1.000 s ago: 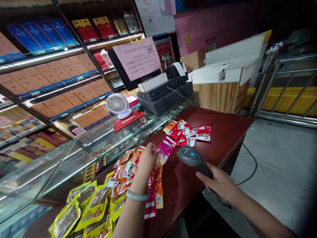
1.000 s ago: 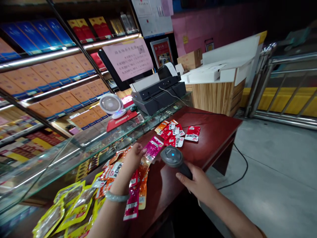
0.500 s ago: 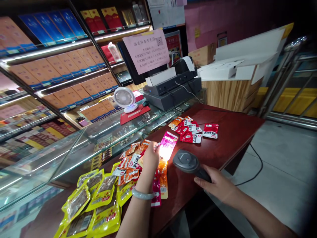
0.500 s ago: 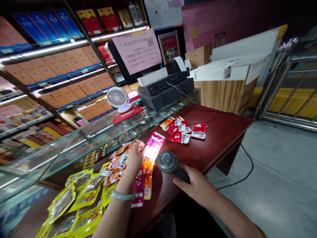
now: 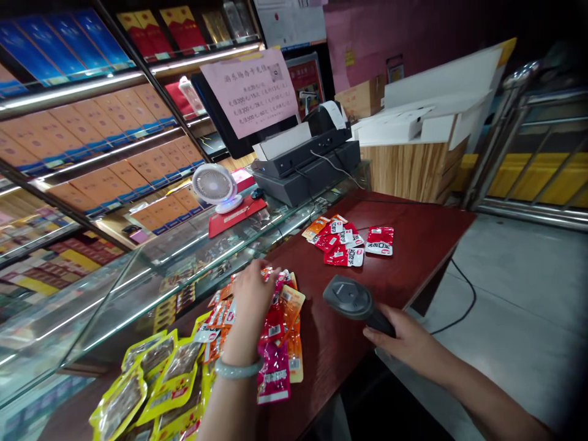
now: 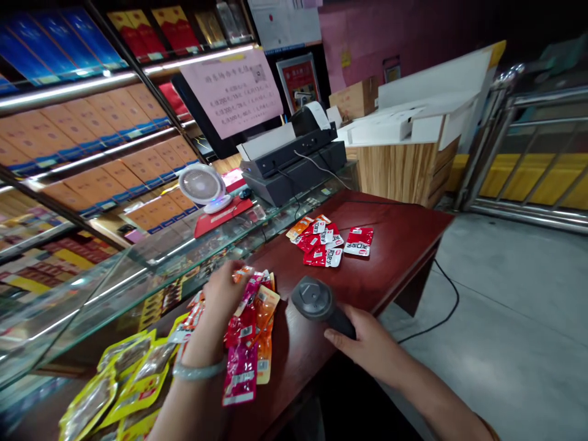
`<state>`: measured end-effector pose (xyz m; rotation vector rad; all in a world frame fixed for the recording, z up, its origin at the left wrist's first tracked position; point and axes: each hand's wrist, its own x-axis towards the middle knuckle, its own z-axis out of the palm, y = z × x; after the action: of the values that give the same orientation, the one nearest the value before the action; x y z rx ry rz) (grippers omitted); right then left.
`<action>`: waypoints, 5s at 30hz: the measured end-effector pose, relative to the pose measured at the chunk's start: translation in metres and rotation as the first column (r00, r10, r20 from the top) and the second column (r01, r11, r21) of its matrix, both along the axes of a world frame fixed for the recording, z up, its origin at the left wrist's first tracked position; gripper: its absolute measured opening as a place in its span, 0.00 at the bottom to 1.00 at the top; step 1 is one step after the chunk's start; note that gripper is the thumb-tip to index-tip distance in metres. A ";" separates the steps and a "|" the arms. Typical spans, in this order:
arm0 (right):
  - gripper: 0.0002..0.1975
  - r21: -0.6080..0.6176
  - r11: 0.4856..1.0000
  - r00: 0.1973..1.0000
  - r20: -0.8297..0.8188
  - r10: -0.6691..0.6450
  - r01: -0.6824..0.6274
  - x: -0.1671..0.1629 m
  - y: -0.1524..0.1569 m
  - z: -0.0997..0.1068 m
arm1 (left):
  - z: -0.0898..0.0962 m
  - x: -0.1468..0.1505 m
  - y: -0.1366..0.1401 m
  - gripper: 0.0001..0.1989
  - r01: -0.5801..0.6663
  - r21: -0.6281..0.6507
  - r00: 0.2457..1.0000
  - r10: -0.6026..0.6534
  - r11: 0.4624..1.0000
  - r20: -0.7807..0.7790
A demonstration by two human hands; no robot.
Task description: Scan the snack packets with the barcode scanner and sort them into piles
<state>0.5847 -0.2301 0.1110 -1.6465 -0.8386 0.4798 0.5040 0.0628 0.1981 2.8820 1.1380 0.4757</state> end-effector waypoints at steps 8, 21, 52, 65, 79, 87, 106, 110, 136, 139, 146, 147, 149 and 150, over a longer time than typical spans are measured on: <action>0.22 -0.046 0.997 0.998 -0.002 -0.061 0.061 0.006 -0.019 0.004 | -0.044 0.099 -0.080 0.20 0.535 -0.128 0.833 -0.546 0.835 -0.085; 0.22 -0.047 0.992 0.993 0.007 -0.118 0.118 0.010 -0.035 0.002 | -0.050 0.063 -0.089 0.32 0.814 -0.270 0.525 -0.850 0.515 -0.038; 0.20 -0.083 0.990 0.992 -0.038 -0.117 0.113 0.014 -0.027 0.001 | -0.053 0.045 -0.072 0.24 0.246 -0.315 0.934 -0.312 0.917 -0.176; 0.15 -0.049 0.987 0.988 -0.005 -0.155 0.155 0.008 -0.019 0.003 | -0.021 0.019 -0.051 0.18 0.188 -0.187 0.958 -0.222 0.964 -0.184; 0.22 -0.040 0.988 0.988 -0.050 -0.149 0.147 0.015 -0.032 -0.001 | -0.043 0.094 -0.081 0.26 0.625 -0.090 0.774 -0.631 0.775 -0.052; 0.26 -0.067 0.984 0.985 -0.045 -0.167 0.164 0.017 -0.043 -0.003 | -0.063 0.108 -0.099 0.33 0.653 -0.225 0.651 -0.687 0.724 -0.322; 0.26 -0.083 0.985 0.989 -0.006 -0.150 0.149 0.020 -0.045 -0.013 | -0.067 0.104 -0.055 0.15 0.212 -0.374 0.957 -0.270 0.903 -0.110; 0.25 -0.095 0.989 0.992 -0.035 -0.121 0.117 0.018 -0.045 -0.011 | -0.069 0.096 -0.042 0.12 0.262 -0.658 0.965 -0.200 0.706 0.170; 0.21 -0.078 0.995 0.998 0.011 -0.055 0.056 0.003 -0.021 0.009 | -0.021 0.026 0.000 0.08 0.217 -0.404 0.970 -0.148 0.888 0.195; 0.19 -0.061 0.997 0.999 -0.008 -0.046 0.045 0.004 -0.022 0.010 | -0.021 0.024 0.006 0.08 0.203 -0.421 0.971 -0.128 0.884 0.200; 0.20 -0.027 0.999 0.999 -0.028 0.030 -0.030 -0.002 -0.016 0.021 | -0.036 0.044 -0.018 0.10 0.261 -0.428 0.915 -0.080 0.865 0.396; 0.19 -0.027 0.999 0.999 -0.025 0.033 -0.034 -0.003 -0.014 0.021 | -0.038 0.047 -0.023 0.10 0.269 -0.427 0.903 -0.072 0.863 0.424; 0.18 -0.015 0.999 0.999 -0.011 0.042 -0.042 -0.004 -0.010 0.022 | -0.041 0.051 -0.033 0.09 0.296 -0.436 0.882 -0.068 0.850 0.467; 0.17 -0.004 0.999 0.999 0.000 0.044 -0.044 -0.005 -0.008 0.022 | -0.043 0.053 -0.037 0.09 0.308 -0.440 0.874 -0.067 0.844 0.481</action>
<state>0.5797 -0.2380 0.1333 -1.6350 -0.8760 0.5122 0.5566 0.0258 0.1550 2.2304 0.7406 0.6706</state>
